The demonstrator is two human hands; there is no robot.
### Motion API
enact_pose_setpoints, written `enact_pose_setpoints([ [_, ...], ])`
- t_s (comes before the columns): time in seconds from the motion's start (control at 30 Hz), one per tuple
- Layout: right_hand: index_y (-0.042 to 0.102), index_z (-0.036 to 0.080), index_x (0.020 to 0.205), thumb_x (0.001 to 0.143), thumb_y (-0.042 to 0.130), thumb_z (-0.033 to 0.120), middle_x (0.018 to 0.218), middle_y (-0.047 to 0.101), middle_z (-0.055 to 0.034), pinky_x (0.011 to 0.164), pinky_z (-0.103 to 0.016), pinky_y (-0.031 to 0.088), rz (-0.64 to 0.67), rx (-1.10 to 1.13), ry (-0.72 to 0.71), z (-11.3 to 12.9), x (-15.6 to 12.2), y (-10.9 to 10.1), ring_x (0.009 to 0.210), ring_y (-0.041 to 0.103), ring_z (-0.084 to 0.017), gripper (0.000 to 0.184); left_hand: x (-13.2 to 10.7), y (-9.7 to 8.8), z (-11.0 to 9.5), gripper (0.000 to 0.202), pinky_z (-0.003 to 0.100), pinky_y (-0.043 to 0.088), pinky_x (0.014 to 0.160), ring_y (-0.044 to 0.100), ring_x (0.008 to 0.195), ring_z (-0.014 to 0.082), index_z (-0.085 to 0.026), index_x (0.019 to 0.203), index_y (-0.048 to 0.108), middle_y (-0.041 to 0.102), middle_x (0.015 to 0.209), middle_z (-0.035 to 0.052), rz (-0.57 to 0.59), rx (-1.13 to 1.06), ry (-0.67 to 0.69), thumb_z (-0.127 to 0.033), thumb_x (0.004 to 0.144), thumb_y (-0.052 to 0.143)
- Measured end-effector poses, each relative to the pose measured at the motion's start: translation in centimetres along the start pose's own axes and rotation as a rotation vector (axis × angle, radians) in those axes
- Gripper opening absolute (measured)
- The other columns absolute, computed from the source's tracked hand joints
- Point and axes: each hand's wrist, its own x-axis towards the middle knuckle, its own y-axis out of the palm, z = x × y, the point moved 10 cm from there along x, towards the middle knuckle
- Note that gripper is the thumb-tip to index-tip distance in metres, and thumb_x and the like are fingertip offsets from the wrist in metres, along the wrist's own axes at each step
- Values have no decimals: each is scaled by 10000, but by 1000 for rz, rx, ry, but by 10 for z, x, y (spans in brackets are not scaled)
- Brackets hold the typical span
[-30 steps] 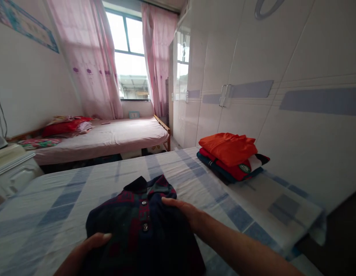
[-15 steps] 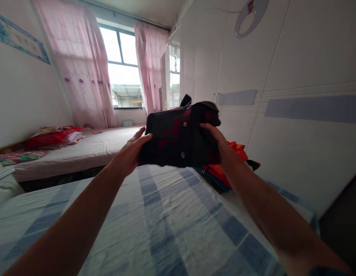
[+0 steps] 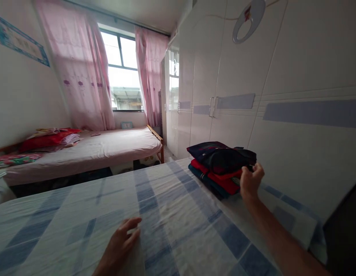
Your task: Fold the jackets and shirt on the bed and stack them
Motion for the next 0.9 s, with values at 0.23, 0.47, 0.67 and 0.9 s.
enact_pose_setpoints([
  [0.23, 513, 195, 1143, 818, 394, 205, 1181, 554, -95, 880, -376, 454, 580, 112, -121, 44, -153, 86, 1079, 520, -202, 346, -16, -19, 11, 418, 463, 411, 1007, 537, 1168, 290, -131, 1116, 641, 595, 1240, 149, -175, 705, 218, -301, 823, 397],
  [0.47, 618, 181, 921, 722, 422, 128, 994, 630, -82, 948, -354, 406, 1051, -65, -141, 16, -222, 135, 999, 561, -202, 284, -23, -7, 1, 406, 435, 331, 1070, 468, 1242, 264, -149, 1221, 576, 525, 1335, 132, -63, 850, 127, -245, 868, 402],
  [0.67, 611, 187, 898, 769, 402, 149, 1008, 627, -79, 938, -352, 388, 1123, -155, -292, 23, -227, 135, 991, 549, -204, 248, -25, -8, -3, 408, 432, 297, 1083, 438, 1263, 259, -162, 1237, 556, 508, 1349, 126, -80, 810, 110, -239, 860, 421],
  [0.9, 603, 173, 928, 823, 381, 190, 1036, 616, -95, 945, -352, 378, 1145, -193, -327, 25, -230, 136, 1009, 541, -207, 246, -25, -8, -2, 406, 413, 280, 1091, 425, 1274, 246, -183, 1237, 553, 505, 1356, 105, -83, 799, 97, -258, 861, 422],
])
